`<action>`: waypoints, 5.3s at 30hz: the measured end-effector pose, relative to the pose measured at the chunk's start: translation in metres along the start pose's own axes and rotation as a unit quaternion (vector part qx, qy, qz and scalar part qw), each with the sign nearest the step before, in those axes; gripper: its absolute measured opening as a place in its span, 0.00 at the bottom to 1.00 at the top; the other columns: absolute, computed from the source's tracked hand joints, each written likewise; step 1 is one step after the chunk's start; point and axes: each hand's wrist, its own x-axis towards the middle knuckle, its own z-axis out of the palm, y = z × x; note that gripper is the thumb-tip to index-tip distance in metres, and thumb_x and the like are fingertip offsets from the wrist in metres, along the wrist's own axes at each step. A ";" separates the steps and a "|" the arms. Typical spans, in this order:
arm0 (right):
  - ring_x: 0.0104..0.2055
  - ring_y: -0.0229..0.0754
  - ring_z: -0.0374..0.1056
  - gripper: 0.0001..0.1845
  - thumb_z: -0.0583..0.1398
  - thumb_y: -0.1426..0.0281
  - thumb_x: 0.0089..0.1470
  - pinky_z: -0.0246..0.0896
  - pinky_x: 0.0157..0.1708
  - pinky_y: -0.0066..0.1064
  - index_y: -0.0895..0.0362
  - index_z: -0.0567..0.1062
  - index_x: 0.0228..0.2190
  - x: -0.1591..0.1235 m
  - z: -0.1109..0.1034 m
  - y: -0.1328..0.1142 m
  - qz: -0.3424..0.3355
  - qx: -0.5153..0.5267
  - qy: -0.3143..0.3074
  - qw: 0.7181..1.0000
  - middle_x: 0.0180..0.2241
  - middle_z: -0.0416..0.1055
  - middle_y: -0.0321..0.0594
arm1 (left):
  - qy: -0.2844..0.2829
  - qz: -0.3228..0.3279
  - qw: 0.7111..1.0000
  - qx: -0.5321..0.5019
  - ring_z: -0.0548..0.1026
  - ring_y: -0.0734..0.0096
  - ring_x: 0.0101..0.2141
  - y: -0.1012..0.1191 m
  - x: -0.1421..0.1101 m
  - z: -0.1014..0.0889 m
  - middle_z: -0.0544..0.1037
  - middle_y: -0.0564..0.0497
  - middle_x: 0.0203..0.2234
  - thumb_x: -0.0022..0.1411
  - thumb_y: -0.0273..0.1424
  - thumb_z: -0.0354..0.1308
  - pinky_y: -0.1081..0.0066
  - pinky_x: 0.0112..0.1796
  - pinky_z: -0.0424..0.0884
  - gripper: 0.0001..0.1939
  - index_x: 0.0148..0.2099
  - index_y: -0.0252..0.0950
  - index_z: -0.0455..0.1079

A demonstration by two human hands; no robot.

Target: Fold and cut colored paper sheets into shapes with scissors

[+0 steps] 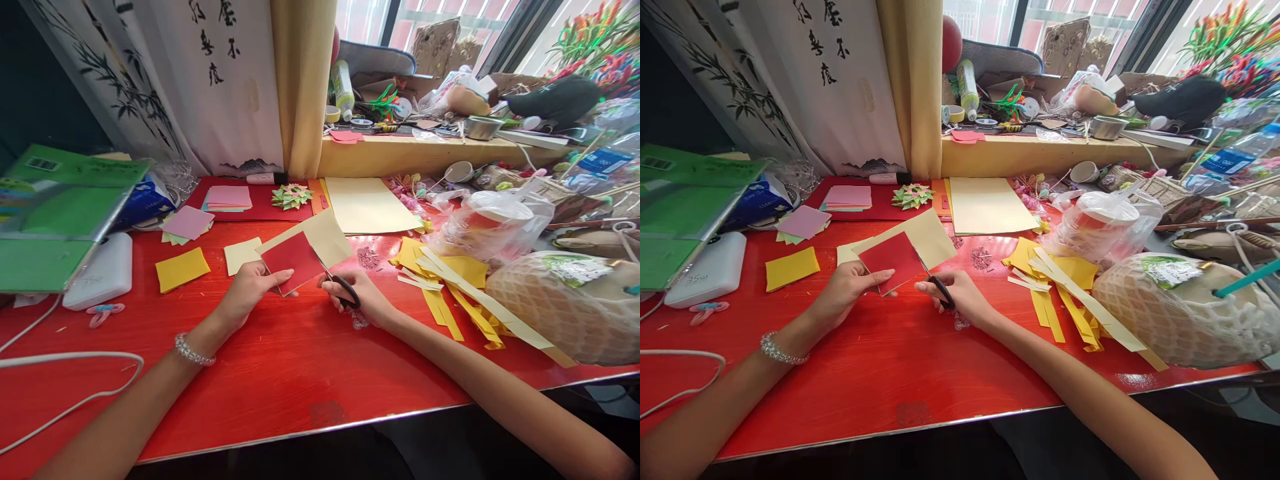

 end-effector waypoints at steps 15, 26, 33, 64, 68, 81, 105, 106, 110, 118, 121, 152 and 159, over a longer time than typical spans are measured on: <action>0.17 0.31 0.57 0.14 0.60 0.60 0.50 0.48 0.19 0.25 0.59 0.70 0.24 0.000 -0.001 0.001 -0.021 -0.010 -0.009 1.000 0.15 0.61 0.30 | -0.003 -0.011 1.000 -0.024 0.76 0.70 0.24 -0.004 0.002 0.002 0.76 0.52 0.16 0.52 0.35 0.62 0.73 0.35 0.68 0.15 0.19 0.32 0.70; 0.16 0.30 0.54 0.15 0.60 0.60 0.49 0.46 0.19 0.25 0.59 0.68 0.21 -0.002 0.001 0.001 -0.035 -0.024 0.001 0.999 0.14 0.60 0.29 | -0.012 -0.012 0.999 -0.045 0.75 0.71 0.23 -0.002 0.000 0.004 0.75 0.54 0.16 0.52 0.33 0.62 0.73 0.34 0.68 0.12 0.20 0.33 0.71; 0.17 0.30 0.56 0.17 0.61 0.60 0.47 0.46 0.18 0.25 0.59 0.67 0.19 -0.003 0.004 0.001 -0.025 -0.014 0.037 0.999 0.14 0.61 0.31 | -0.036 0.006 0.999 -0.026 0.72 0.75 0.22 -0.003 0.000 0.006 0.76 0.52 0.17 0.54 0.32 0.60 0.74 0.34 0.67 0.14 0.19 0.32 0.72; 0.17 0.32 0.57 0.24 0.59 0.54 0.48 0.48 0.19 0.27 0.59 0.65 0.14 -0.001 -0.003 0.001 -0.016 -0.051 0.007 0.999 0.14 0.62 0.34 | -0.081 -0.002 0.997 -0.005 0.71 0.72 0.24 -0.002 -0.001 0.004 0.76 0.51 0.19 0.54 0.34 0.59 0.71 0.34 0.67 0.13 0.21 0.32 0.72; 0.16 0.32 0.57 0.24 0.59 0.54 0.48 0.50 0.19 0.27 0.59 0.65 0.13 -0.002 0.000 -0.001 -0.010 -0.048 0.017 0.999 0.13 0.62 0.34 | -0.076 -0.003 0.997 0.002 0.72 0.70 0.25 -0.003 0.000 0.004 0.76 0.49 0.20 0.53 0.35 0.59 0.71 0.35 0.68 0.14 0.21 0.32 0.72; 0.14 0.30 0.53 0.26 0.60 0.54 0.47 0.46 0.17 0.27 0.58 0.63 0.10 -0.004 0.002 -0.006 -0.023 -0.096 0.033 0.995 0.10 0.59 0.33 | -0.081 0.001 0.997 0.013 0.73 0.69 0.25 -0.003 -0.001 0.005 0.77 0.49 0.20 0.53 0.36 0.59 0.71 0.34 0.68 0.14 0.21 0.33 0.73; 0.15 0.32 0.57 0.25 0.61 0.52 0.44 0.48 0.17 0.26 0.59 0.65 0.13 -0.004 0.002 0.000 0.010 -0.036 0.045 0.998 0.13 0.63 0.35 | -0.099 -0.041 0.994 -0.019 0.74 0.68 0.26 -0.008 -0.001 0.005 0.78 0.47 0.23 0.52 0.38 0.61 0.71 0.32 0.69 0.14 0.22 0.32 0.73; 0.15 0.32 0.58 0.25 0.61 0.51 0.44 0.49 0.17 0.26 0.59 0.65 0.13 -0.004 0.002 0.000 0.011 -0.037 0.045 0.998 0.13 0.63 0.35 | -0.099 -0.041 0.994 -0.018 0.74 0.68 0.26 -0.008 -0.001 0.005 0.78 0.47 0.23 0.52 0.38 0.60 0.71 0.32 0.69 0.15 0.22 0.32 0.73; 0.16 0.31 0.58 0.26 0.59 0.51 0.46 0.49 0.18 0.26 0.59 0.66 0.13 -0.004 0.003 0.000 0.001 -0.030 0.033 0.999 0.13 0.63 0.35 | -0.109 -0.044 0.993 -0.019 0.74 0.69 0.25 -0.006 -0.002 0.007 0.78 0.48 0.22 0.53 0.38 0.60 0.72 0.30 0.69 0.15 0.22 0.32 0.74; 0.16 0.32 0.58 0.25 0.58 0.50 0.47 0.46 0.16 0.25 0.58 0.64 0.15 -0.006 0.003 -0.007 0.002 -0.039 0.027 0.999 0.14 0.63 0.34 | -0.138 -0.056 0.989 -0.011 0.74 0.67 0.25 -0.004 -0.006 0.010 0.78 0.47 0.21 0.53 0.39 0.59 0.71 0.29 0.70 0.16 0.23 0.31 0.74; 0.16 0.31 0.58 0.24 0.57 0.52 0.49 0.45 0.16 0.25 0.58 0.63 0.15 -0.005 0.002 -0.004 -0.007 -0.038 0.019 0.999 0.14 0.62 0.34 | -0.141 -0.054 0.988 -0.009 0.75 0.66 0.26 -0.005 -0.006 0.009 0.78 0.47 0.22 0.54 0.38 0.58 0.70 0.30 0.71 0.16 0.23 0.31 0.74; 0.12 0.30 0.53 0.23 0.62 0.54 0.43 0.45 0.12 0.24 0.56 0.59 0.19 -0.002 0.004 0.001 -0.013 -0.001 0.067 0.998 0.12 0.53 0.26 | -0.146 -0.087 0.985 0.000 0.74 0.70 0.23 -0.005 -0.006 0.011 0.77 0.49 0.19 0.52 0.37 0.60 0.72 0.28 0.70 0.13 0.24 0.32 0.73; 0.16 0.30 0.55 0.25 0.55 0.49 0.49 0.45 0.15 0.24 0.58 0.63 0.18 -0.002 0.001 -0.003 -0.014 0.003 0.054 0.998 0.15 0.62 0.33 | -0.179 -0.122 0.975 -0.047 0.74 0.72 0.25 -0.007 -0.003 0.007 0.78 0.50 0.25 0.49 0.34 0.63 0.73 0.30 0.69 0.10 0.32 0.32 0.72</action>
